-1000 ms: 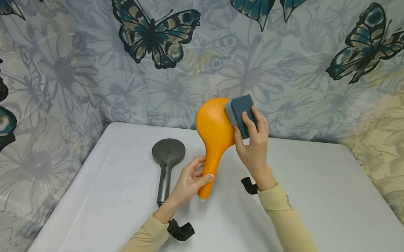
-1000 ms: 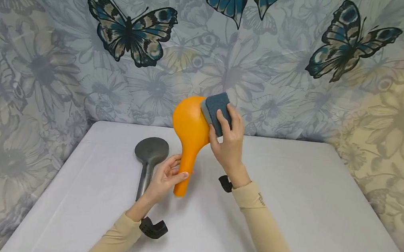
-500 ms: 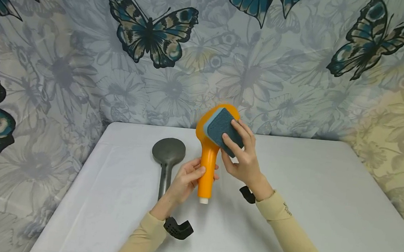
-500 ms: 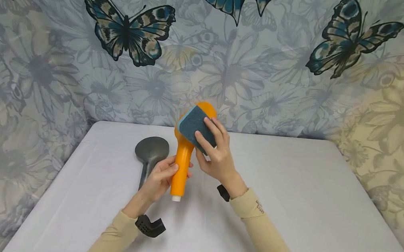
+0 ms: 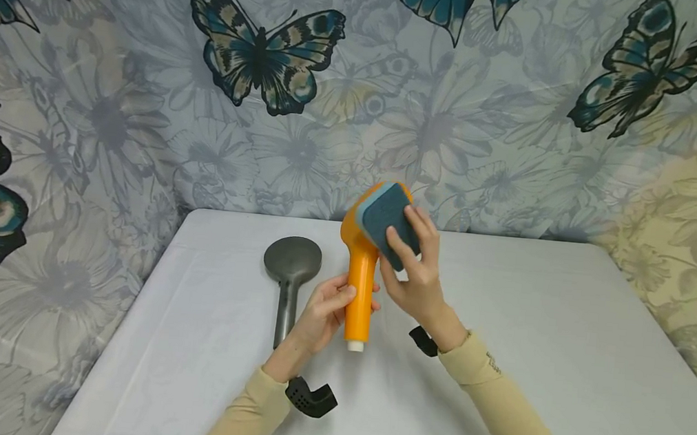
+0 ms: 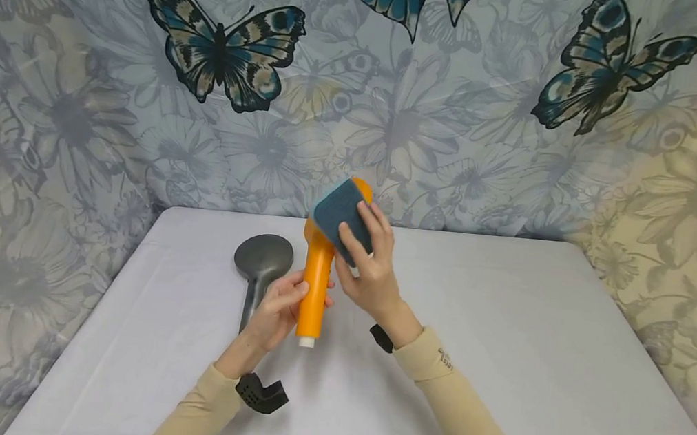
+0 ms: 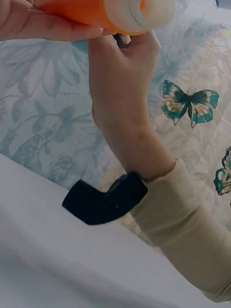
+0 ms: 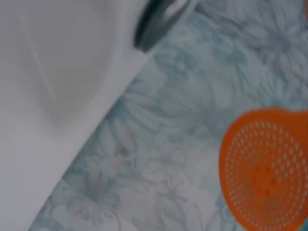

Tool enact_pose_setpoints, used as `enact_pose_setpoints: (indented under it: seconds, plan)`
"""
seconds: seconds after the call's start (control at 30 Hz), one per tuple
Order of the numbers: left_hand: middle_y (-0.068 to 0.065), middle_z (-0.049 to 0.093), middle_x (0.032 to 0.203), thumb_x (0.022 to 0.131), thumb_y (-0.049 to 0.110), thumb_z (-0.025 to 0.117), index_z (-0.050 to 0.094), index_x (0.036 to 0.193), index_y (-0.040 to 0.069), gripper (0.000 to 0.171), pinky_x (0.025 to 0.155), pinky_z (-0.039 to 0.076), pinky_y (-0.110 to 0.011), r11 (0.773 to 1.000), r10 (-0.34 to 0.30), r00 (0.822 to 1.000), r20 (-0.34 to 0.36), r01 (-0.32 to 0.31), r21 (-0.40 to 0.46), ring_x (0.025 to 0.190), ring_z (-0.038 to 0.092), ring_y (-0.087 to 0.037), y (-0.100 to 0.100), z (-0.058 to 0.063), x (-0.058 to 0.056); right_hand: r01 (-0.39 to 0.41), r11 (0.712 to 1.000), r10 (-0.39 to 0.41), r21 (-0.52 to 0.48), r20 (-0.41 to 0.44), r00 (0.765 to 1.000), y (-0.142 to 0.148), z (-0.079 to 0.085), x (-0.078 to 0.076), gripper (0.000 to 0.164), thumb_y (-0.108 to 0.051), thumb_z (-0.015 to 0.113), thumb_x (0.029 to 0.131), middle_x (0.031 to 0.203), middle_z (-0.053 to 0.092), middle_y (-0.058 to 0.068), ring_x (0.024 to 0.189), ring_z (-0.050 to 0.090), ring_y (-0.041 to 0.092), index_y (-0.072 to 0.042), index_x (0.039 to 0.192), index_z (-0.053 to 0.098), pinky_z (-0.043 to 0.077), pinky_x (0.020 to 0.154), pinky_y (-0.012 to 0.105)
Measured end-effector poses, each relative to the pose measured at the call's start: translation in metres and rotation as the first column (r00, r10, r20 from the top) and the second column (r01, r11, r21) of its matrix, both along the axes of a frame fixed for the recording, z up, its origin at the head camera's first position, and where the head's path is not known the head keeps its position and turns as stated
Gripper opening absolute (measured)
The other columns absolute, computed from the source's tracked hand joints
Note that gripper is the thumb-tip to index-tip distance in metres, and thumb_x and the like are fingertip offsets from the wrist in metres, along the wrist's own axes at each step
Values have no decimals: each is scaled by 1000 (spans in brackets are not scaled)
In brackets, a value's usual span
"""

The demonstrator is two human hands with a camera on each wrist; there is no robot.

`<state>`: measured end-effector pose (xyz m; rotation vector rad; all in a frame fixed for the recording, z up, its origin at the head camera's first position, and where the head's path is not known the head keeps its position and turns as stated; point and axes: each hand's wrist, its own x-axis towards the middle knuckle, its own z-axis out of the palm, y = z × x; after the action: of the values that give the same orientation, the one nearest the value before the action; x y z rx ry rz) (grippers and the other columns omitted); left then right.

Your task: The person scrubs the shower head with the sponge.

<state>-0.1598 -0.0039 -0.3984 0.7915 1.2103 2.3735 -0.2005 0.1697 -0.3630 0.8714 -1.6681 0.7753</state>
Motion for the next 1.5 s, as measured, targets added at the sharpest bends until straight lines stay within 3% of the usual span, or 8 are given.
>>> enact_pose_setpoints:
  seconds: [0.17, 0.4, 0.57, 0.67, 0.87, 1.13, 1.33, 1.5]
  plan:
    - [-6, 58, 106, 94, 5, 38, 34, 127, -17, 39, 84, 49, -30, 1000, 9, 1000, -22, -10, -21, 85, 64, -16, 2, 0, 0, -47, 997, 49, 68, -19, 999, 5, -5, 4, 28, -11, 59, 89, 130, 41, 30, 119, 35, 51, 0, 115, 58, 34, 99, 54]
    - [-8, 58, 107, 93, 10, 47, 37, 131, -8, 43, 90, 46, -42, 989, -37, 994, -98, 22, -144, 88, 64, -20, 2, -4, 2, -62, 975, 83, -212, 91, 992, 23, 16, -12, 29, -3, 55, 89, 125, 43, 36, 117, 42, 46, 11, 115, 54, 38, 99, 45]
    - [-9, 55, 110, 94, 6, 48, 36, 133, -8, 43, 92, 45, -41, 980, -85, 984, -154, 55, -192, 89, 64, -20, 0, -5, 1, -38, 901, 228, -433, 397, 889, 35, 37, -8, 33, 1, 49, 92, 125, 49, 21, 105, 53, 22, 5, 125, 51, 48, 79, 20]
    - [-10, 54, 112, 94, 4, 48, 35, 133, -8, 43, 90, 46, -40, 979, -73, 979, -191, 33, -202, 91, 62, -27, -1, -5, 1, 1, 874, 255, -486, 461, 850, 37, 44, -4, 35, -5, 49, 94, 121, 51, 13, 94, 53, 19, -3, 129, 50, 46, 61, 15]
    - [-11, 52, 114, 96, 5, 48, 34, 136, -2, 43, 90, 44, -49, 975, -4, 971, -239, -49, -215, 97, 54, -46, 1, -4, 2, -43, 852, 276, -521, 377, 884, 32, 39, 3, 37, 1, 49, 92, 128, 47, 11, 109, 51, 23, 2, 129, 46, 48, 78, 22]
    - [-14, 50, 114, 95, 0, 46, 33, 135, -5, 42, 88, 47, -45, 978, 57, 951, -303, -114, -177, 94, 61, -19, 3, -3, 2, -124, 802, 347, -584, 286, 893, 25, 28, 15, 31, 1, 54, 90, 131, 42, 15, 119, 46, 32, 6, 120, 48, 41, 96, 34]
    - [-11, 49, 114, 96, 5, 48, 34, 135, -2, 42, 85, 49, -33, 975, 84, 952, -295, -139, -171, 92, 59, -18, 5, -2, 2, -183, 736, 430, -652, 242, 870, 18, 16, 27, 27, 1, 58, 87, 128, 40, 15, 121, 41, 36, 7, 112, 50, 43, 95, 34]
    - [-11, 49, 113, 96, 7, 49, 34, 135, -1, 43, 84, 49, -31, 970, 118, 936, -332, -181, -166, 90, 59, -17, 4, 0, 0, -192, 737, 444, -648, 251, 860, 15, 7, 35, 29, -1, 61, 87, 127, 41, 14, 123, 39, 35, 9, 111, 48, 44, 94, 33]
